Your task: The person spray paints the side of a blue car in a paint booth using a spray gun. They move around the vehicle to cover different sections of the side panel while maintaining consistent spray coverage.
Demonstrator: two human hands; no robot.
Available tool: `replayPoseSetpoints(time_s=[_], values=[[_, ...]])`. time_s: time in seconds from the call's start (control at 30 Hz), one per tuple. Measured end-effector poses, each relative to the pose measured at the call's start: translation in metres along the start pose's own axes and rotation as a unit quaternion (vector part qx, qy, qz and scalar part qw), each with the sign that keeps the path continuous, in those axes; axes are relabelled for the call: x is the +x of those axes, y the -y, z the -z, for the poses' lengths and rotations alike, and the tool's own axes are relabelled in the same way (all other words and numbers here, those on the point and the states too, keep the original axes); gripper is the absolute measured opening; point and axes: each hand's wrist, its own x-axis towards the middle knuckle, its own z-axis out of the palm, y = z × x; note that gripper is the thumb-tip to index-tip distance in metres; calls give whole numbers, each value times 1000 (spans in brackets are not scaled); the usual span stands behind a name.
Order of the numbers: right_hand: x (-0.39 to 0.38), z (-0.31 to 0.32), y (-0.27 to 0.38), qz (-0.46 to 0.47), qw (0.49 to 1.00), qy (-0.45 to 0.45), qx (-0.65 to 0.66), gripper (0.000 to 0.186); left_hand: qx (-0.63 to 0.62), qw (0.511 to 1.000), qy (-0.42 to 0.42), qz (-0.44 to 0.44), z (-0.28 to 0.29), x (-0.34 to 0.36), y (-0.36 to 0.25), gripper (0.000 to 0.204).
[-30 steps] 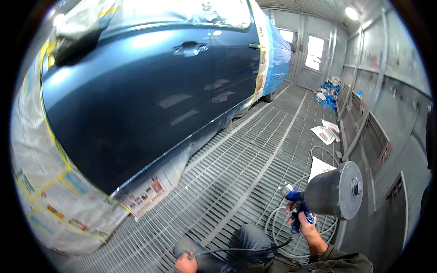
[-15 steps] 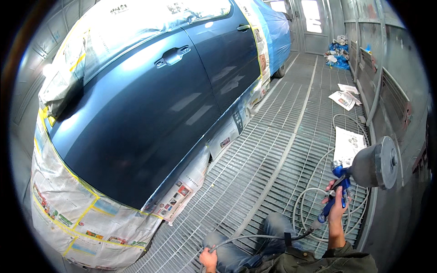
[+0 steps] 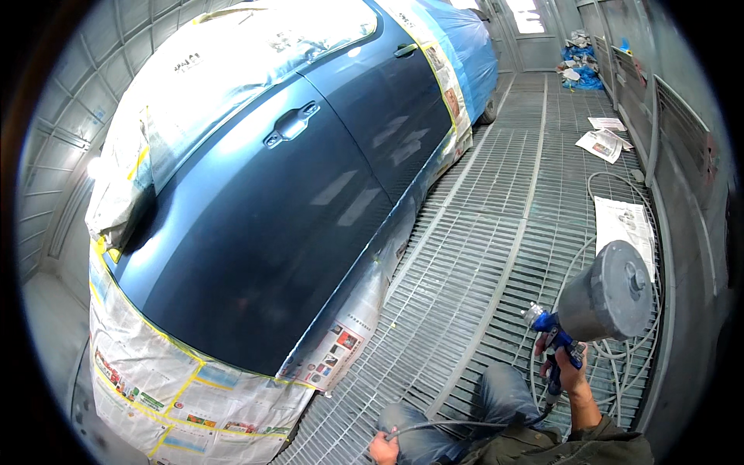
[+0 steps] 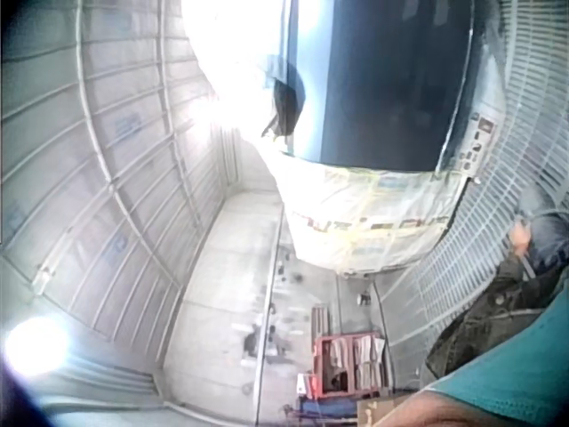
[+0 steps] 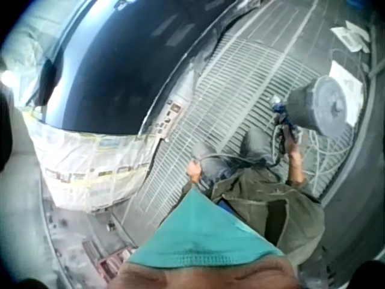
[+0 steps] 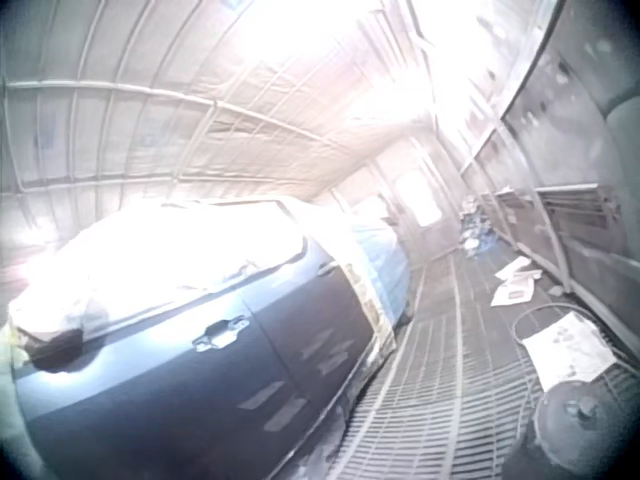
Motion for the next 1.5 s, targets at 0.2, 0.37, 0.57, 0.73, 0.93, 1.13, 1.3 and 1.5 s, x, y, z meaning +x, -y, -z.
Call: replayPoseSetpoints(time_s=[0.2, 0.37, 0.57, 0.73, 0.93, 1.13, 1.3, 1.5], values=[[5, 2, 7, -7, 999, 25, -20, 25, 75, 991, 113, 18, 16, -15, -12, 41], [11, 1, 23, 30, 998, -39, -38, 33, 79, 984, 152, 53, 33, -14, -31, 43], [17, 13, 25, 95, 978, -168, -76, 27, 79, 988, 123, 56, 27, -16, -29, 41], [13, 14, 22, 108, 970, -192, -103, 31, 29, 997, 68, 11, 9, -17, -5, 31], [1, 3, 20, 83, 979, -146, -119, 30, 7, 997, 76, 33, 16, -14, -19, 27], [-3, -17, 17, 29, 997, -47, -57, 23, 6, 997, 79, 27, 21, -18, -10, 28], [-14, -21, 7, 3, 998, 43, -52, 24, 31, 998, 57, -4, 19, -21, -4, 33], [-22, -10, -12, -29, 985, 113, -131, 34, 19, 999, 32, -12, 10, -17, 1, 37]])
